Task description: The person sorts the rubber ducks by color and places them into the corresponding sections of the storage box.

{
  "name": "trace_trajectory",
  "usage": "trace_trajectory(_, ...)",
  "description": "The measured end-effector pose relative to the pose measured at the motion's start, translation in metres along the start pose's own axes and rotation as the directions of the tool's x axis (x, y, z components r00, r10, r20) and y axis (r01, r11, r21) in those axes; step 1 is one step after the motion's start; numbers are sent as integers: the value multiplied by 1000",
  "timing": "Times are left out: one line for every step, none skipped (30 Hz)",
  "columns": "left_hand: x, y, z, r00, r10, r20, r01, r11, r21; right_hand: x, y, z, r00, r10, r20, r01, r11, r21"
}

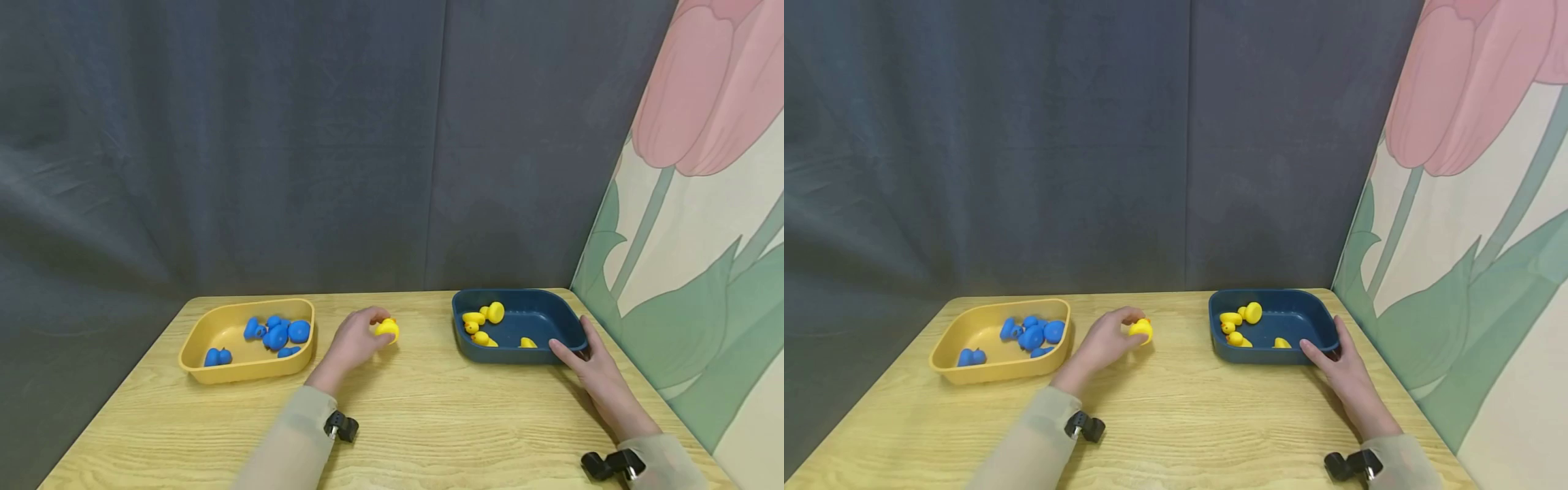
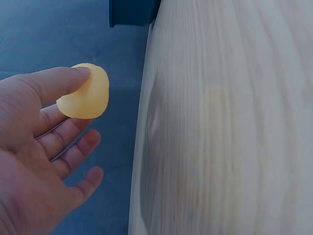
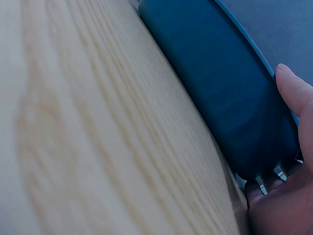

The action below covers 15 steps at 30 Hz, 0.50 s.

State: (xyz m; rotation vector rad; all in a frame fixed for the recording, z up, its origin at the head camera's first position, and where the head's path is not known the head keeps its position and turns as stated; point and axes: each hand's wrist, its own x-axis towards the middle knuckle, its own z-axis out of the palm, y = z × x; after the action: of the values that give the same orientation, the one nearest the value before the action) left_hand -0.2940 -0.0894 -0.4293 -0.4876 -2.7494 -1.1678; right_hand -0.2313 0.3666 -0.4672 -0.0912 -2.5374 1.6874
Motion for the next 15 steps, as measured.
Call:
trace_trajectory(1,2,2,1000,11,-15,-11,1000,3,0,0,0,1000,1,0,-1,1000,4)
trace_trajectory(2,4,4,999,23,-30,-23,1000,7,-1,0,0,1000,1,0,-1,1000,7)
trace_trajectory(2,5,6,998,34,-44,-33,999,3,-1,-1,0,1000,0,1,0,1000,10)
trace_trajectory(3,7,8,997,43,-58,-43,999,3,-1,-1,0,1000,1,3,-1,1000,12)
trace_trajectory(4,9,10,996,48,-70,-48,999,-2,-1,-1,0,1000,0,1,0,1000,10)
trace_trajectory(4,12,12,995,56,-83,-57,998,-6,-1,-1,0,1000,0,1,0,1000,9)
trace_trajectory(4,14,14,994,62,-94,-63,998,-10,-1,-1,1,1000,0,1,0,1000,6)
trace_trajectory(5,16,16,993,61,-103,-63,998,-16,0,-1,1,1000,1,2,-1,1000,3)
trace_trajectory(5,19,18,992,59,-112,-62,998,-23,0,-1,1,1000,3,3,-3,1000,0)
trace_trajectory(5,22,20,991,61,-121,-65,998,-26,0,-1,1,1000,4,3,-4,1000,-3)
trace_trajectory(6,24,22,990,63,-129,-67,997,-29,0,-1,1,1000,5,3,-5,1000,-4)
trace_trajectory(7,27,24,989,65,-136,-70,997,-34,0,-1,1,1000,6,4,-6,1000,-2)
trace_trajectory(7,30,26,988,66,-142,-73,997,-40,0,-1,0,1000,8,4,-8,1000,-4)
trace_trajectory(8,32,29,987,69,-146,-77,996,-51,0,-1,0,1000,9,3,-9,1000,-4)
trace_trajectory(9,35,31,986,71,-148,-80,995,-58,0,0,0,1000,9,1,-9,1000,-5)
